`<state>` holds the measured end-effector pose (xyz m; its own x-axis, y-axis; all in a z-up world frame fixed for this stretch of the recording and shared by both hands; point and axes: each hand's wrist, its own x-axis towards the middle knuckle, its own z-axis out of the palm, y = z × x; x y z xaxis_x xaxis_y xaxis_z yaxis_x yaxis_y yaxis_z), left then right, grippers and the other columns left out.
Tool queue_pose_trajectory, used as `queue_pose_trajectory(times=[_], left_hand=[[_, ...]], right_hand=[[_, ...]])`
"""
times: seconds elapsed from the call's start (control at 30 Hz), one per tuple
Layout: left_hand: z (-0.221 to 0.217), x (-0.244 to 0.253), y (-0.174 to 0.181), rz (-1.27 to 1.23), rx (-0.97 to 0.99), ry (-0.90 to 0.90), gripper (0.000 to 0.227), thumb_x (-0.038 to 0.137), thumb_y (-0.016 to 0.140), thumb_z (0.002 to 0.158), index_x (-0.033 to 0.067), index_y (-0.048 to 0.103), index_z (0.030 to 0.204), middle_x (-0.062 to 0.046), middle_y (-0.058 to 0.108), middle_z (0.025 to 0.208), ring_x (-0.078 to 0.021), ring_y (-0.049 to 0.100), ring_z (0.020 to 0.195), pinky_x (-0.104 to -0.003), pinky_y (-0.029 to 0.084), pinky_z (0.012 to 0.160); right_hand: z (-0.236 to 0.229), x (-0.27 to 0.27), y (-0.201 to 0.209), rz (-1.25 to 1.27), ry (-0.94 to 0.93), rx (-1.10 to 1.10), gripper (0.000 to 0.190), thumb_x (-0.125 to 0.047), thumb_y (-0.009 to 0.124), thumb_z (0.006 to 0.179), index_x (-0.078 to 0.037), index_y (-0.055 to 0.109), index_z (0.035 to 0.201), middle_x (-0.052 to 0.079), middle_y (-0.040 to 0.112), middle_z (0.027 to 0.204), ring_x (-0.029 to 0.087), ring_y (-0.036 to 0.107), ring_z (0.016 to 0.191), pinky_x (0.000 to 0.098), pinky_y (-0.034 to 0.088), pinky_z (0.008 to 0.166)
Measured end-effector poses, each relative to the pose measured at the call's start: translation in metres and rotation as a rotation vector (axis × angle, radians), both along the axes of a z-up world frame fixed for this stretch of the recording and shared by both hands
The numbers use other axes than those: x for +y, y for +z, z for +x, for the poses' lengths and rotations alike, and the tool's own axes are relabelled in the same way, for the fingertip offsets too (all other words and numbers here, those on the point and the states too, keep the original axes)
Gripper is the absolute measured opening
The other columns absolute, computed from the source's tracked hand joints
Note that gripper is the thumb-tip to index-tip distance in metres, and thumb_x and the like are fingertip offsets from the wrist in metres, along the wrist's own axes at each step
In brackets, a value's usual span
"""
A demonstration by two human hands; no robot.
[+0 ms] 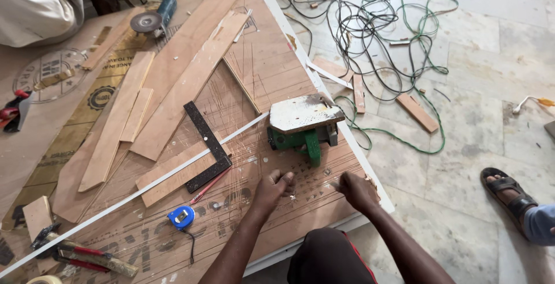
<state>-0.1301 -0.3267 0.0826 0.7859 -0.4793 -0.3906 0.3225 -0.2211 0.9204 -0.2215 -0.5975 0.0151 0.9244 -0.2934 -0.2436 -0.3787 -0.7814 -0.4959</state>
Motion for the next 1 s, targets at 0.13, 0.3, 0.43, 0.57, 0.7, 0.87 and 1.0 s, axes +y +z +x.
queue_pose_trajectory(times=[0.13, 0.3, 0.43, 0.57, 0.7, 0.87, 1.0], left_hand=[[-0.002, -0.025, 0.048, -0.091, -0.039, -0.015, 0.03, 0.03, 0.06, 0.101, 0.0054, 0.07, 0.114, -0.008, 0.073, 0.096, -0.0164, 0.065, 0.08, -0.032, 0.056, 0.072], [0.014, -0.054, 0.092, -0.4, -0.103, 0.201, 0.023, 0.017, 0.064, 0.099, 0.0004, 0.073, 0.112, -0.007, 0.075, 0.097, -0.0127, 0.07, 0.083, -0.029, 0.061, 0.075], [0.015, -0.05, 0.106, -0.489, -0.168, 0.207, 0.023, 0.012, 0.069, 0.097, 0.0022, 0.072, 0.117, -0.003, 0.075, 0.102, -0.0075, 0.068, 0.091, -0.024, 0.058, 0.08], [0.028, -0.044, 0.112, -0.511, -0.183, 0.259, 0.024, 0.01, 0.07, 0.095, 0.0061, 0.071, 0.119, -0.001, 0.073, 0.096, -0.0064, 0.068, 0.088, -0.023, 0.058, 0.078], [0.045, -0.035, 0.112, -0.275, -0.345, 0.202, 0.012, 0.011, 0.073, 0.096, 0.0022, 0.074, 0.103, -0.004, 0.076, 0.09, -0.0082, 0.071, 0.079, -0.025, 0.06, 0.069], [0.053, -0.022, 0.104, -0.099, -0.39, 0.161, 0.015, 0.018, 0.071, 0.097, 0.0051, 0.067, 0.091, -0.007, 0.076, 0.081, -0.0104, 0.072, 0.069, -0.026, 0.06, 0.06], [0.057, -0.018, 0.071, -0.202, -0.263, 0.327, 0.025, 0.03, 0.061, 0.104, 0.0085, 0.062, 0.09, -0.002, 0.069, 0.075, -0.0085, 0.066, 0.062, -0.026, 0.058, 0.055]], right_hand=[[0.016, 0.038, 0.059, 0.914, -0.246, -0.384, 0.02, -0.016, 0.076, 0.092, -0.001, 0.068, 0.102, 0.007, 0.07, 0.085, 0.012, 0.064, 0.071, 0.0288, 0.056, 0.061], [0.051, 0.067, 0.132, 1.194, -0.237, -0.507, 0.015, -0.01, 0.072, 0.094, -0.001, 0.069, 0.105, 0.004, 0.071, 0.091, 0.01, 0.067, 0.076, 0.0263, 0.059, 0.065], [0.057, 0.074, 0.15, 1.346, -0.235, -0.537, 0.013, -0.008, 0.07, 0.097, -0.001, 0.068, 0.108, 0.004, 0.07, 0.093, 0.009, 0.065, 0.078, 0.0246, 0.055, 0.066], [0.059, 0.087, 0.154, 1.038, -0.192, -0.613, 0.014, -0.008, 0.071, 0.095, -0.002, 0.067, 0.107, 0.002, 0.071, 0.092, 0.006, 0.066, 0.08, 0.0238, 0.057, 0.068], [0.056, 0.093, 0.158, 0.935, -0.118, -0.652, 0.017, -0.007, 0.072, 0.095, -0.003, 0.065, 0.11, 0.0, 0.069, 0.094, 0.005, 0.065, 0.083, 0.0223, 0.057, 0.07], [0.057, 0.101, 0.161, 0.901, -0.15, -0.459, 0.017, -0.008, 0.072, 0.093, -0.003, 0.068, 0.109, 0.001, 0.071, 0.089, 0.006, 0.067, 0.078, 0.0233, 0.06, 0.069], [0.054, 0.117, 0.162, 0.756, -0.244, -0.528, 0.014, -0.009, 0.072, 0.094, -0.003, 0.069, 0.106, 0.001, 0.071, 0.085, 0.007, 0.067, 0.073, 0.0239, 0.059, 0.064]])
